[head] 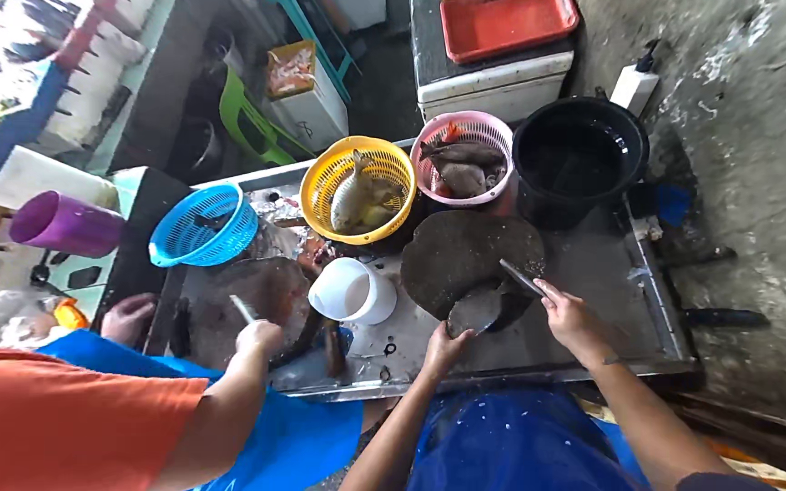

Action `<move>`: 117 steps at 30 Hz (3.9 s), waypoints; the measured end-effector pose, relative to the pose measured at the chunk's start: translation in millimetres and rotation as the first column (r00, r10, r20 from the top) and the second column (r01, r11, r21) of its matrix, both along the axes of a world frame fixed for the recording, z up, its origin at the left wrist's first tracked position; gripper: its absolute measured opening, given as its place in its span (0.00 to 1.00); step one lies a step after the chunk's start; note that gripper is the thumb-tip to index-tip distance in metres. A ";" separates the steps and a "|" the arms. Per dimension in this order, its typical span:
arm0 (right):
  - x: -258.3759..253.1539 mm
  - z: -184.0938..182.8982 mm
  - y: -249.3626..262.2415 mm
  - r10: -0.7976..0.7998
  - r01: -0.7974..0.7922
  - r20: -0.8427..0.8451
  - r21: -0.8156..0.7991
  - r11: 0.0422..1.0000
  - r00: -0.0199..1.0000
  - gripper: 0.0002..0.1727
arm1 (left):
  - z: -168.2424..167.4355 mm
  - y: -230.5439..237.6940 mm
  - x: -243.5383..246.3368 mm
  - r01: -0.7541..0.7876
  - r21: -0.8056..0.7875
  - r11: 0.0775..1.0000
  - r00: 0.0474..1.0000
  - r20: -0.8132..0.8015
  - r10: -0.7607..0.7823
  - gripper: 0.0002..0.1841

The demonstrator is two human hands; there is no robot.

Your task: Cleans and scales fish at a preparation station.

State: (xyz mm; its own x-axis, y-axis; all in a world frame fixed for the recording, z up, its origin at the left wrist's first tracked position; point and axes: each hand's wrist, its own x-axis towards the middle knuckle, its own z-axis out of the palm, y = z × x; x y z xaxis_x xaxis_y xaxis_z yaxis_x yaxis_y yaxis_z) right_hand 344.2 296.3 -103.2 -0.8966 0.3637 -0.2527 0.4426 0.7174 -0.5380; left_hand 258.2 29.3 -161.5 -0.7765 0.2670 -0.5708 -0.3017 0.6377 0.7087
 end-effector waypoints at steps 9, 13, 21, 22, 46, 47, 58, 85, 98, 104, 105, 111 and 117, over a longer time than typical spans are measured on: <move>-5.7 14.2 -43.9 0.100 -0.062 0.173 -0.213 0.975 0.980 0.27 | 8.3 26.0 36.0 0.068 0.014 0.998 0.936 -0.347 -0.058 0.29; -13.8 20.2 -16.5 0.129 -0.075 0.177 -0.286 0.955 0.976 0.25 | 8.3 26.9 39.2 0.073 -0.001 0.997 0.939 -0.337 -0.069 0.28; -26.4 27.9 -34.1 0.197 -0.150 0.229 -0.206 0.967 0.953 0.24 | 8.4 38.8 36.1 0.018 0.017 1.000 0.943 -0.333 -0.011 0.24; -25.7 35.8 -44.9 0.243 -0.192 0.236 -0.219 0.957 0.941 0.24 | 7.9 41.7 35.2 0.007 0.026 1.000 0.939 -0.344 0.002 0.22; -0.4 -25.4 -0.2 0.114 -0.103 0.045 -0.207 0.973 0.992 0.26 | -7.2 43.8 26.6 -0.188 0.430 0.883 0.979 0.155 0.133 0.19; 3.2 -24.1 -7.4 0.153 -0.135 0.047 -0.261 0.956 0.987 0.26 | -6.8 47.8 23.9 -0.286 0.460 0.841 0.955 0.210 0.210 0.20; 9.8 -26.4 8.5 0.102 -0.087 0.027 -0.341 0.936 0.994 0.25 | -4.7 45.7 4.5 -0.448 0.446 0.775 0.886 0.339 0.316 0.20; -18.2 27.4 -7.2 0.269 -0.212 0.227 -0.245 0.946 0.936 0.25 | -8.5 56.8 34.2 -0.052 0.189 0.981 0.967 -0.234 0.097 0.27; -7.9 -10.3 14.2 0.283 -0.230 0.074 -0.407 0.884 0.956 0.24 | 4.2 55.6 17.3 -0.523 0.410 0.747 0.822 0.475 0.314 0.30; 2.0 -18.7 3.8 0.226 -0.187 0.056 -0.388 0.902 0.972 0.26 | 8.3 68.3 11.1 -0.640 0.342 0.688 0.731 0.545 0.410 0.40; 3.5 -18.5 6.4 0.220 -0.183 0.046 -0.409 0.894 0.974 0.25 | 6.3 65.1 14.7 -0.622 0.351 0.700 0.746 0.536 0.395 0.38; -14.0 15.0 6.5 0.229 -0.164 0.177 -0.321 0.933 0.957 0.24 | -7.8 54.3 20.2 -0.113 0.387 0.915 0.994 0.052 0.101 0.28; -46.5 59.3 6.8 0.306 -0.250 0.375 -0.189 0.949 0.875 0.22 | -2.2 60.0 29.5 0.136 0.084 0.987 0.946 -0.307 -0.104 0.32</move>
State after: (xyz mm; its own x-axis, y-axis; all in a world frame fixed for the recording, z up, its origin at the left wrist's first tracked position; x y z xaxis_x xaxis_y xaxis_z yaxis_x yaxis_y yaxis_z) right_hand 297.7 303.1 -43.8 -0.7713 0.0531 -0.6343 0.4304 0.7777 -0.4583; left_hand 287.7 89.3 -163.7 -0.8660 0.4139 -0.2806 0.0097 0.5750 0.8181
